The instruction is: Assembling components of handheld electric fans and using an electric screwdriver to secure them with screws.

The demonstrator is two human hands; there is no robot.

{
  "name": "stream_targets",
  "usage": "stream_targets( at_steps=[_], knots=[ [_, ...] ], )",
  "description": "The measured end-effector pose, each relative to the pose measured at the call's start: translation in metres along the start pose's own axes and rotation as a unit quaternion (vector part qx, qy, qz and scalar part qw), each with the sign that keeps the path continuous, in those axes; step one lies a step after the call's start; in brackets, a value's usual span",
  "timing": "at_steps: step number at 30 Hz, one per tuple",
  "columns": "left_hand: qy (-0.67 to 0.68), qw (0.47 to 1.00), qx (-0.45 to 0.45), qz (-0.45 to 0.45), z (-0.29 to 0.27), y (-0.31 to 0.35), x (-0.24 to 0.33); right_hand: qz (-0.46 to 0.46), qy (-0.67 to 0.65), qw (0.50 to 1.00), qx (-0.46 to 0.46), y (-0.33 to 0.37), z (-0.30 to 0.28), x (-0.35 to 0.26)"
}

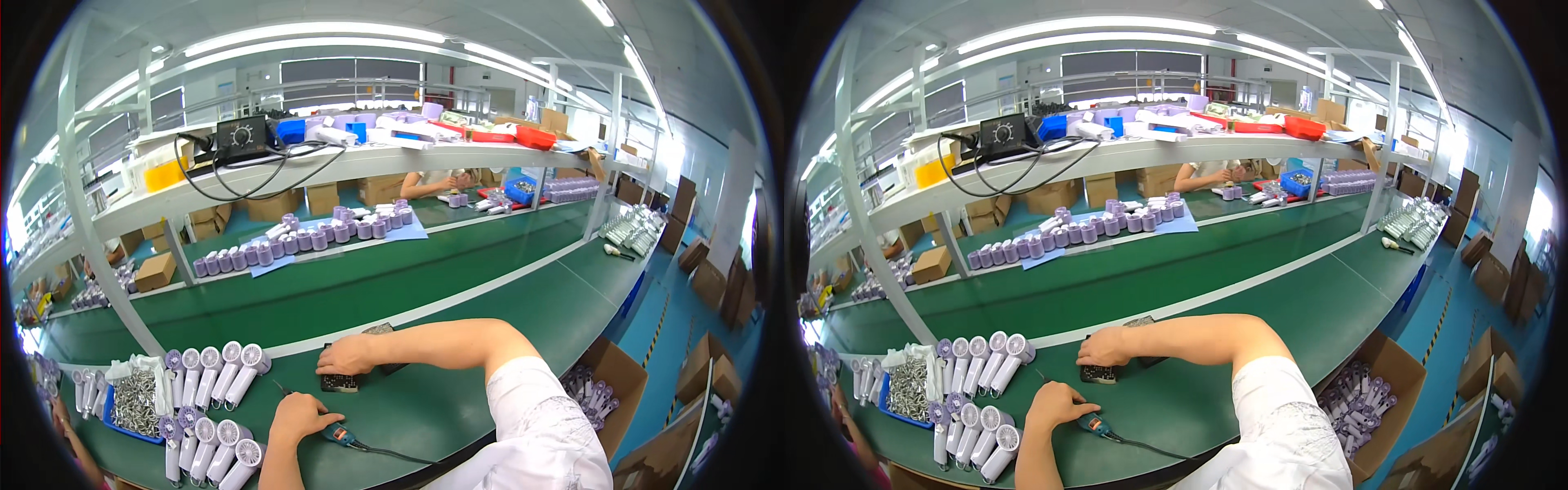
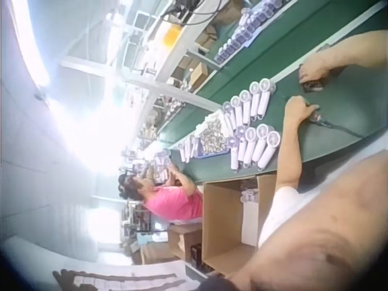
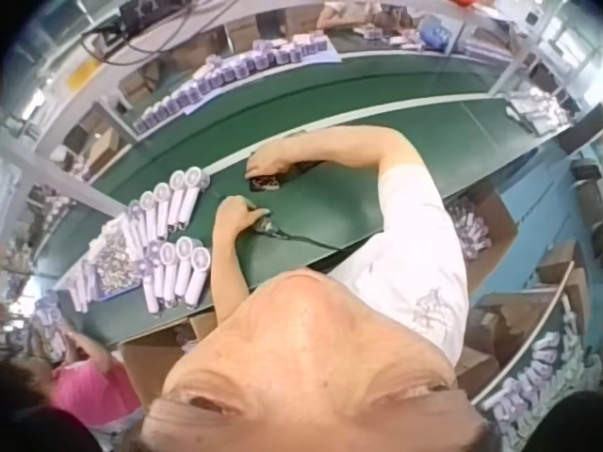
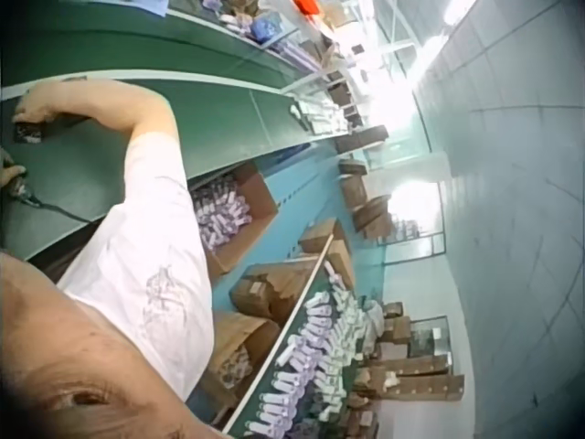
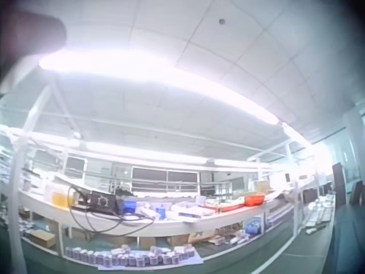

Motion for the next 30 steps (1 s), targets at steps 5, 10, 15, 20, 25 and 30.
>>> stream_targets(
  at_steps=[5,10,15,20,25,30],
  knots=[
    [0.033,0.999,-0.002,-0.028,-0.006,0.002,0.005,-0.057,0.037,0.996,0.059,0.015,0.019,-0.005],
    [0.034,0.999,-0.001,-0.004,-0.016,0.004,0.022,-0.021,0.081,0.992,0.098,0.041,0.021,-0.023],
    [0.101,0.992,0.067,-0.041,-0.015,0.041,0.037,0.086,0.049,0.977,0.190,0.102,-0.028,-0.093],
    [0.078,0.944,0.292,0.132,0.040,0.097,0.020,0.221,-0.017,0.935,0.279,0.235,-0.036,-0.175],
    [0.007,0.981,0.185,0.056,0.041,0.111,0.035,0.362,-0.035,0.886,0.287,0.348,-0.039,-0.208],
    [-0.096,0.985,0.143,0.030,0.056,0.112,0.018,0.356,-0.153,0.890,0.239,0.366,-0.036,-0.207]
  ],
)
Point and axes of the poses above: each hand's wrist, its own y-axis away from the middle knuckle, its own z-axis out of the palm, x = y × z, the point moved 2 cm from there along -y, towards the middle knuckle, and after that the axes turned 14 degrees about x, right-handed, at the moved point
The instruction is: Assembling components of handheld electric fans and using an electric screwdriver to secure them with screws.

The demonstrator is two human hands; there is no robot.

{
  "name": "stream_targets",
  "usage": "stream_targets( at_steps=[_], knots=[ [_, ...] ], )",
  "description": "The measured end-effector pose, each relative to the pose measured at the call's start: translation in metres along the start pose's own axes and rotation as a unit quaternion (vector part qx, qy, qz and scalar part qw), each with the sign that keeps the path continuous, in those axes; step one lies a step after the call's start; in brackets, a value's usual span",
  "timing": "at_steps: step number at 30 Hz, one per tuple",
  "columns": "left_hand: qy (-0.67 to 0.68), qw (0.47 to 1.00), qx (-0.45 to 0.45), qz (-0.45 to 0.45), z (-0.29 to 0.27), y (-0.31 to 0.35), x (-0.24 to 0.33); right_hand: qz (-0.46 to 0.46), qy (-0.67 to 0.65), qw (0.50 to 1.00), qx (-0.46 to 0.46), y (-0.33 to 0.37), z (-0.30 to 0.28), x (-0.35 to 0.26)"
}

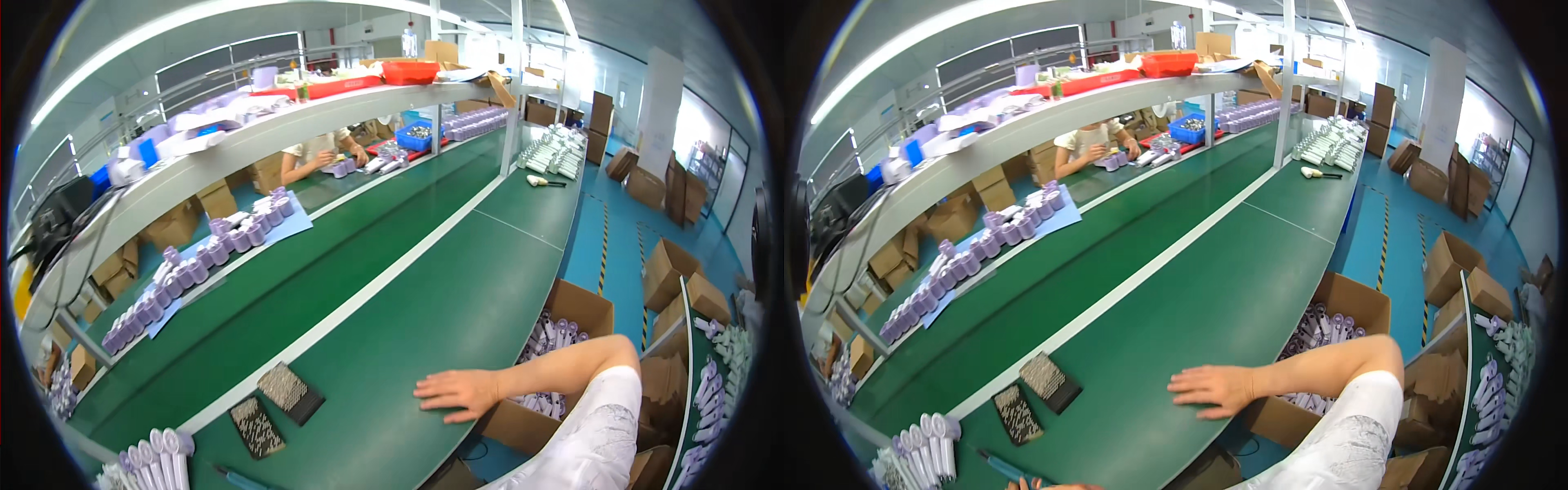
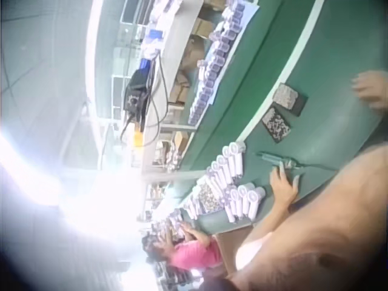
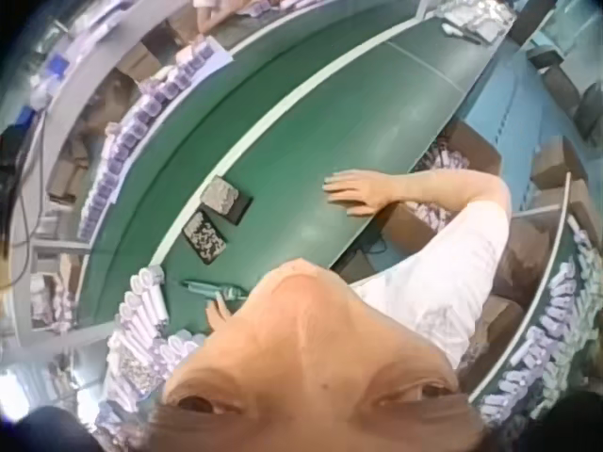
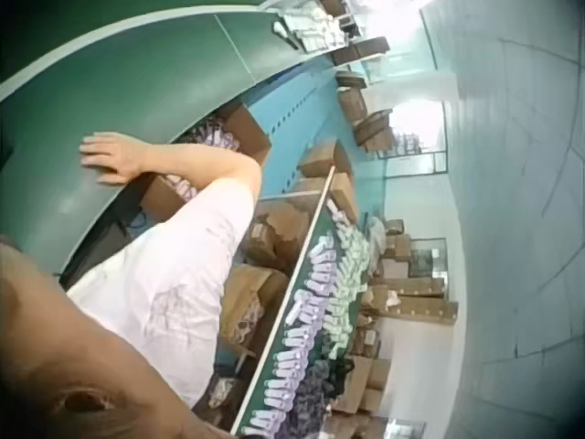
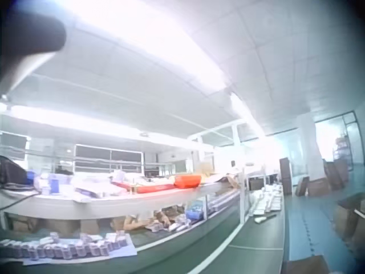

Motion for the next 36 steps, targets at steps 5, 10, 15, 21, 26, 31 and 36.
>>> stream_targets(
  at_steps=[5,10,15,21,26,31,36],
  knots=[
    [0.009,0.997,-0.065,0.032,-0.010,0.007,-0.004,0.034,-0.058,0.998,-0.003,0.004,0.003,0.003],
    [-0.021,0.998,-0.066,0.007,0.024,-0.019,-0.026,0.049,-0.105,0.993,0.012,-0.004,0.008,0.010],
    [-0.013,0.995,-0.098,-0.018,0.008,-0.094,-0.009,0.078,-0.146,0.986,-0.002,-0.004,-0.005,0.006],
    [-0.008,0.986,-0.144,-0.081,-0.026,-0.121,0.029,0.082,-0.145,0.986,-0.026,0.001,-0.004,0.010],
    [-0.004,0.970,-0.187,-0.158,-0.056,-0.106,0.073,0.069,-0.107,0.988,-0.082,0.005,0.002,0.010],
    [-0.025,0.972,-0.179,-0.148,-0.081,-0.088,0.096,0.119,-0.096,0.985,-0.074,0.020,0.027,0.011],
    [0.034,0.935,-0.270,-0.229,-0.068,-0.073,0.076,0.065,0.022,0.996,0.052,0.013,0.015,0.000]
  ],
)
Point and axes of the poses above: each hand's wrist, its own y-axis away from the middle knuckle, its own z-axis out of the palm, x = y × z, the point moved 2 cm from there along -y, towards the middle knuckle, and after that the axes turned 14 degrees about x, right-handed, at the moved point
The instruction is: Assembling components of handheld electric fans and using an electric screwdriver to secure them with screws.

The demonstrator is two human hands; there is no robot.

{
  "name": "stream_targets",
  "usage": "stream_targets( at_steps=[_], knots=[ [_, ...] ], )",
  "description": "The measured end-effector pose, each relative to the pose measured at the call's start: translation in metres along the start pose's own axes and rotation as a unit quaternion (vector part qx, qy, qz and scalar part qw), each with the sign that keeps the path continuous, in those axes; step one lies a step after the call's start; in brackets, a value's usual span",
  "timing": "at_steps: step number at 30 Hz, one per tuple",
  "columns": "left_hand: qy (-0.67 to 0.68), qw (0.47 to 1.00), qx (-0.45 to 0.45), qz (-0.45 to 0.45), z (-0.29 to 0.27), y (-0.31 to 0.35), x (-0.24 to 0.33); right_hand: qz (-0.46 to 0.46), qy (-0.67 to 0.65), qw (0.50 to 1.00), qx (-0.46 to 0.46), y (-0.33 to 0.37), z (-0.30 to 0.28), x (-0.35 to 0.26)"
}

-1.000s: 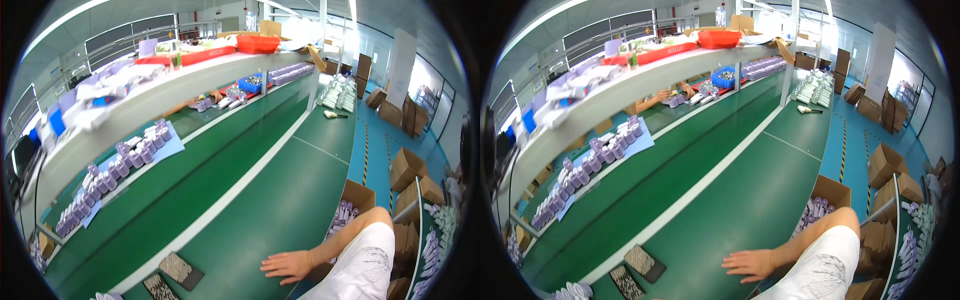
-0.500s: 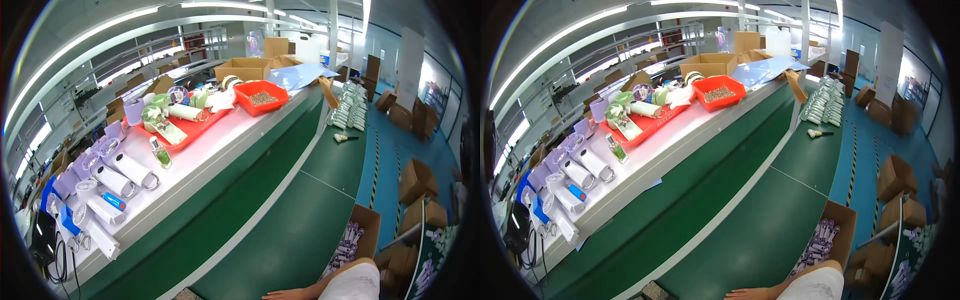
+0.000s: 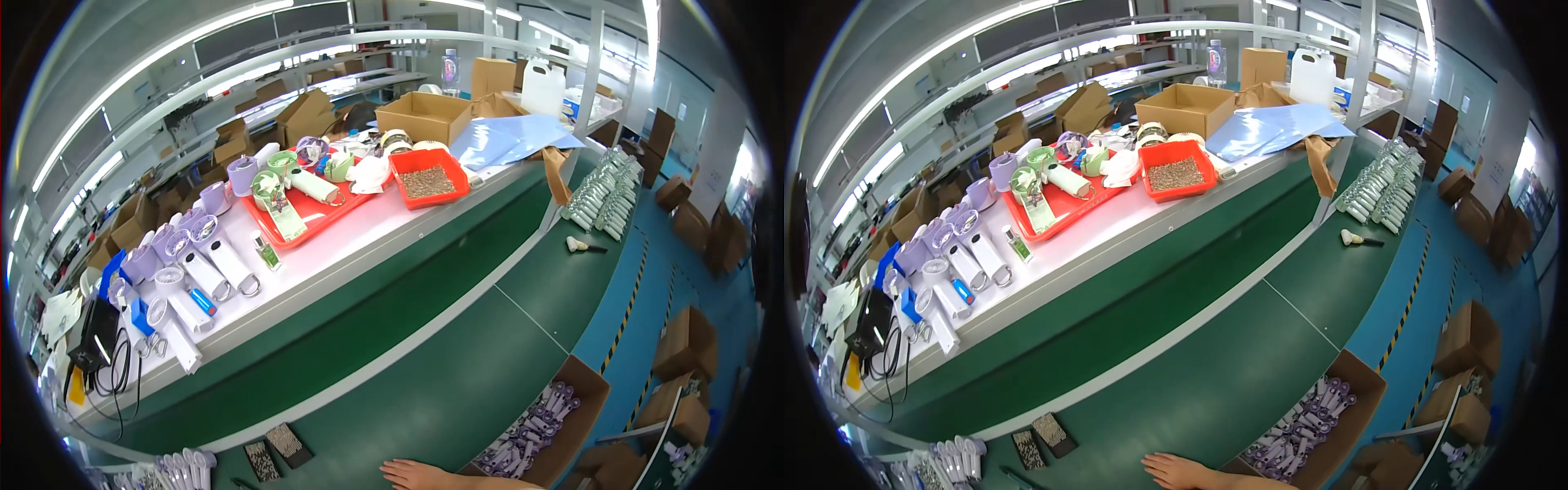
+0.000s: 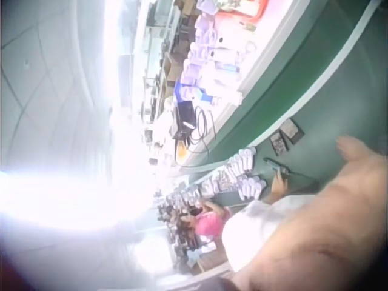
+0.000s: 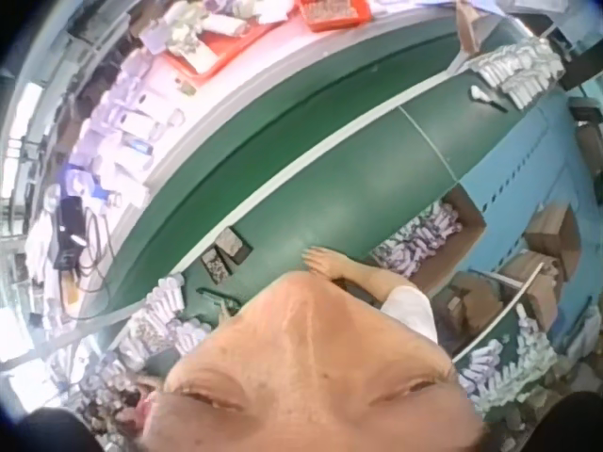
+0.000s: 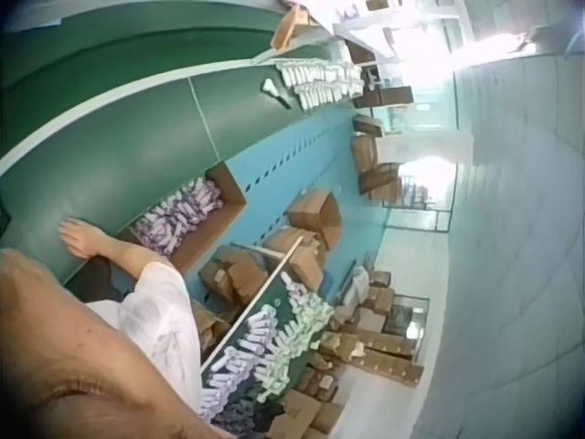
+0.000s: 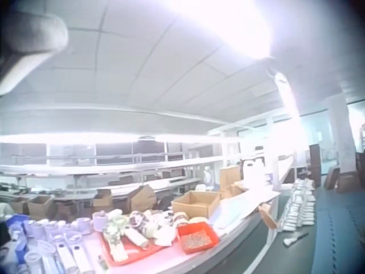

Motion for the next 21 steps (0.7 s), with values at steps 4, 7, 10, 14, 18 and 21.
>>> stream_targets(
  at_steps=[4,7,10,14,18,21],
  knots=[
    [0.194,0.957,-0.042,-0.212,0.029,-0.005,-0.009,0.088,-0.089,0.992,-0.009,-0.012,-0.016,0.001],
    [0.057,0.990,-0.046,-0.122,0.019,-0.004,0.011,0.142,-0.131,0.980,0.047,-0.011,-0.006,-0.001],
    [0.082,0.986,-0.019,-0.144,0.013,-0.004,0.018,0.242,-0.154,0.954,0.094,-0.018,0.001,0.006],
    [0.056,0.975,-0.007,-0.213,0.029,0.011,0.000,0.246,0.022,0.910,0.333,-0.157,-0.149,0.063],
    [0.155,0.956,0.036,-0.248,-0.009,0.044,0.032,0.145,0.216,0.808,0.528,-0.277,-0.355,0.136],
    [0.140,0.948,0.086,-0.274,0.036,0.059,-0.039,0.223,0.297,0.783,0.499,-0.329,-0.442,0.181]
  ],
)
Point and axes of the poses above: each hand's wrist, its own y-axis away from the middle knuckle, its own z-axis out of the palm, x = y × z, the point moved 2 cm from there along -y, towards the middle knuckle, and after that the axes turned 14 degrees about x, right-handed, at the moved point
